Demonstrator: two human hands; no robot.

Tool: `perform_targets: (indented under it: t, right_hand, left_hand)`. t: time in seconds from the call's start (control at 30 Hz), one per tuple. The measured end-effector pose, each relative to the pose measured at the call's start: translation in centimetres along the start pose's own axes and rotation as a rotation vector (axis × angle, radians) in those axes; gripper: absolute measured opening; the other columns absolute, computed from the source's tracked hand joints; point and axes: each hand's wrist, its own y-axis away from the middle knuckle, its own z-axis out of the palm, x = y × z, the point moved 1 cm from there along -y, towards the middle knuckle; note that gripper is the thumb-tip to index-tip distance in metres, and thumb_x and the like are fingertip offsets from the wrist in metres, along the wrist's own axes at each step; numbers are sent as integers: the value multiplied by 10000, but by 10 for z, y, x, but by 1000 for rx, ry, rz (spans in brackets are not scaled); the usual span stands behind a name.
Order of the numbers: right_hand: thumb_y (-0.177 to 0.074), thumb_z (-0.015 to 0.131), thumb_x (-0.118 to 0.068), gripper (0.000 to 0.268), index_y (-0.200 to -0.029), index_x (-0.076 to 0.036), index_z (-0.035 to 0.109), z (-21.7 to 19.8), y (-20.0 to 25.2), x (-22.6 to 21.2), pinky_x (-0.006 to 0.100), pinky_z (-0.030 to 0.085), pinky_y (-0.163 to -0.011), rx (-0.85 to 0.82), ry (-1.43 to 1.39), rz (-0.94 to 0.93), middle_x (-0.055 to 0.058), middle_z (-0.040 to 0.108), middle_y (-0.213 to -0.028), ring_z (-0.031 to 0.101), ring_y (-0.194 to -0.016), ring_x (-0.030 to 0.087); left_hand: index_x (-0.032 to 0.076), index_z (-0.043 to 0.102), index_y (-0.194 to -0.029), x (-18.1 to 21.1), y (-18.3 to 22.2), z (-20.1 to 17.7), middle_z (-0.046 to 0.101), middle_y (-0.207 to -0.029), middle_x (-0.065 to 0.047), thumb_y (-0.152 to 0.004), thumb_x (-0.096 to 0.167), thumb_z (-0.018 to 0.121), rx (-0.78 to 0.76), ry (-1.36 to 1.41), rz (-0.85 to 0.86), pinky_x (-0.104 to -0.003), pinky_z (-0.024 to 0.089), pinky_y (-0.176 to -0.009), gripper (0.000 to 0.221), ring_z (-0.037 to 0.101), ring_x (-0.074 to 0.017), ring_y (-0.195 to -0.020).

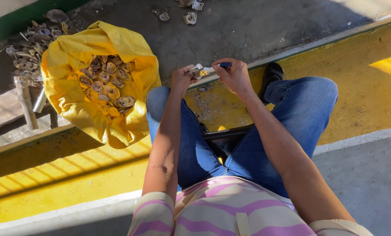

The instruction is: Brushing and cleaning oyster shells from a bag while sitting.

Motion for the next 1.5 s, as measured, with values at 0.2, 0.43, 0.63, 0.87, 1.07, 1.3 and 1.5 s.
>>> perform_targets:
  t: [0.2, 0.43, 0.63, 0.87, 1.07, 1.3, 1.5]
  right_hand:
    - [-1001, 728, -177, 173, -1087, -35, 776, -3, -5, 1, 283, 573, -542, 97, 5, -6, 88, 747, -778, 691, -618, 100]
    - [-954, 761, -112, 132, -1032, -9, 788, 0, -2, 2, 320, 548, -537, 195, 237, -148, 114, 762, -824, 681, -609, 132]
    - [-928, 788, -123, 120, -987, -20, 804, 1, -4, 2, 335, 561, -548, 134, 284, -196, 134, 748, -809, 688, -612, 155]
    - [-946, 775, -127, 124, -1016, -26, 791, 6, -4, 17, 338, 594, -620, 68, 288, -196, 135, 764, -839, 731, -677, 180]
    - [-977, 752, -99, 140, -1079, -3, 760, -1, -3, -5, 311, 597, -596, 168, 153, -259, 134, 757, -942, 731, -707, 173]
    - [-961, 759, -95, 122, -1065, -29, 767, -1, -2, -12, 281, 611, -627, 24, 186, -269, 108, 762, -942, 730, -705, 137]
    - [-939, 769, -116, 115, -1035, -63, 799, 11, -7, -4, 309, 569, -605, -149, 369, -93, 121, 767, -849, 693, -622, 154]
  left_hand:
    - [-73, 620, -1341, 6, 6, 0, 750, -1030, -174, -991, 31, 614, 12, -73, -37, -265, 644, -648, 366, 729, -157, -740]
    - [-81, 628, -1325, 4, 7, -3, 748, -1070, -184, -980, 21, 618, 28, -80, -34, -267, 669, -662, 359, 756, -176, -783]
    - [-118, 633, -1322, 19, 9, 0, 745, -1070, -246, -990, 2, 609, -2, 65, -86, -319, 664, -687, 354, 752, -228, -774]
    - [-78, 601, -1360, 25, 12, -3, 719, -1177, -220, -987, -14, 585, -16, 246, -69, -345, 689, -782, 379, 762, -253, -918]
    - [-73, 594, -1373, 24, 13, -1, 702, -1225, -225, -973, -59, 570, 54, 225, -50, -352, 682, -796, 401, 757, -256, -939]
    - [-95, 622, -1338, 22, 13, 0, 724, -1213, -236, -936, -88, 577, 102, 92, -21, -329, 674, -752, 404, 767, -263, -919]
    - [-75, 629, -1335, 11, 5, -4, 739, -1215, -206, -963, -73, 566, 85, 99, 4, -311, 674, -751, 378, 773, -222, -927]
